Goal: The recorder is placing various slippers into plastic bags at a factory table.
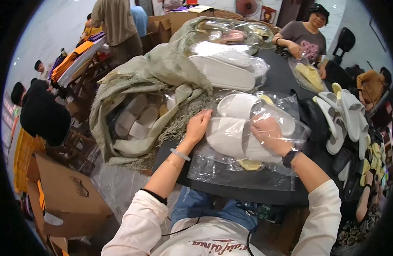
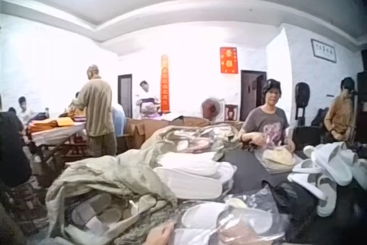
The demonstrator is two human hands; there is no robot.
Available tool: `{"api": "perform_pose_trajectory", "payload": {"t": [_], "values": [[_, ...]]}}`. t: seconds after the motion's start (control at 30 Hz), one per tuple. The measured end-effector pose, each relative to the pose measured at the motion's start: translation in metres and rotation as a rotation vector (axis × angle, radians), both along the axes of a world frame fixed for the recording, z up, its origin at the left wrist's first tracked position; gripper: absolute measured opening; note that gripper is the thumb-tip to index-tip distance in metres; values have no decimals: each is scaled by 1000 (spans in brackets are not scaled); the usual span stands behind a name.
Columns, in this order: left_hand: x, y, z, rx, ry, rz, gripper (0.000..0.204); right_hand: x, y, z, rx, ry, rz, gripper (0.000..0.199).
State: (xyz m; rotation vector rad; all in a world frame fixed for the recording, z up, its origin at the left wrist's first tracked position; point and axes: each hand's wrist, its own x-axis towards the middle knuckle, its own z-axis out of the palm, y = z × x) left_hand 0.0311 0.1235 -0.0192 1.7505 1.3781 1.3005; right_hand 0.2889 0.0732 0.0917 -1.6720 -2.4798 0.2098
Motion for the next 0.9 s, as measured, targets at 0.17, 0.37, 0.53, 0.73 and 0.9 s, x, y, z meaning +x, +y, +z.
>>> {"api": "perform_pose_trajectory", "payload": {"t": [0.17, 0.37, 0.53, 0.73, 0.9], "values": [[-1, 0, -1, 88, 350, -58, 42, 60, -32, -1, 269, 109, 267, 19], [5, -2, 2, 32, 497, -44, 44, 119, -64, 12, 370, 128, 231, 24], [10, -4, 0, 44, 559, -21, 48, 166, -95, 36, 359, 232, -152, 20], [32, -34, 12, -98, 826, 185, 69, 192, -133, 99, 683, 645, -638, 18], [39, -68, 9, 52, 759, 125, 69, 167, -145, 97, 770, 802, -458, 36]]}}
